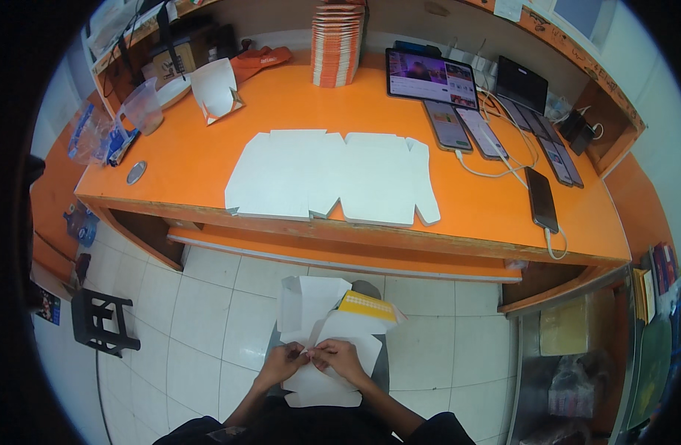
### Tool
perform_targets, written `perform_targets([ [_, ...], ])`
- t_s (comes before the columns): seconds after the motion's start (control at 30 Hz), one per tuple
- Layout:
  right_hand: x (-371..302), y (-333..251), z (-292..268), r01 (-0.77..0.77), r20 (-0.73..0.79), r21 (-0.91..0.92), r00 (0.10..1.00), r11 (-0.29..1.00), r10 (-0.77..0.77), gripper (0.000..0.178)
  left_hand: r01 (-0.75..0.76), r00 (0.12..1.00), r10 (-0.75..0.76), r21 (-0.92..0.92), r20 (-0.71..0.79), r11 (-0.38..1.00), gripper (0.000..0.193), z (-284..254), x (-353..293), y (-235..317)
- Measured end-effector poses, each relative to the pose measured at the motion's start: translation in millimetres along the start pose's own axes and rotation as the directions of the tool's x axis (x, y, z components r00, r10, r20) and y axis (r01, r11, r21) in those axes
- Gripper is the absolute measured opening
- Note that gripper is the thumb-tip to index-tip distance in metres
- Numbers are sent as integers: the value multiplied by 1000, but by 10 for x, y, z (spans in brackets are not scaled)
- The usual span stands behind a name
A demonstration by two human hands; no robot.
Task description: The person folds flat white paper sheets into small rectangular boxes by hand, then applies colored patterned tape to the edges. They repeat this process multiple times, placing finished boxes on the orange desk.
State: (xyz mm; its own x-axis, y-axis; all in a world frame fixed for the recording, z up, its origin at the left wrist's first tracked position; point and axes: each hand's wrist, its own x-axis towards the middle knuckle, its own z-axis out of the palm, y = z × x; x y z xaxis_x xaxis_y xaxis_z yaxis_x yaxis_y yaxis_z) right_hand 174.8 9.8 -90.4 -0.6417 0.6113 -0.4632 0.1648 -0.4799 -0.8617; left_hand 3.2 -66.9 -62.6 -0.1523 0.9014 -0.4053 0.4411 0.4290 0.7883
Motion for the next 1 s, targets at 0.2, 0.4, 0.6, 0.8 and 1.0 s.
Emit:
perform_targets([
  [0.2,-27,-70,66,209,-55,61,977,976,-205,23,-210,953,147,-226,-265,951,20,52,38,118],
  [0.4,8,-22,102,307,-158,156,946,939,-283,18,-229,963,183,-243,-199,943,17,-23,46,264],
  [0.6,85,-21,45,304,-166,160,946,939,-278,17,-281,960,275,-224,-60,933,16,-129,-13,355],
  [0.8,77,-257,149,245,-36,209,969,947,-243,16,-384,913,282,-384,-295,839,16,6,119,310],
  [1.0,-135,-469,194,439,-175,-45,881,898,-439,23,-248,779,28,-267,-626,931,24,-208,244,217],
])
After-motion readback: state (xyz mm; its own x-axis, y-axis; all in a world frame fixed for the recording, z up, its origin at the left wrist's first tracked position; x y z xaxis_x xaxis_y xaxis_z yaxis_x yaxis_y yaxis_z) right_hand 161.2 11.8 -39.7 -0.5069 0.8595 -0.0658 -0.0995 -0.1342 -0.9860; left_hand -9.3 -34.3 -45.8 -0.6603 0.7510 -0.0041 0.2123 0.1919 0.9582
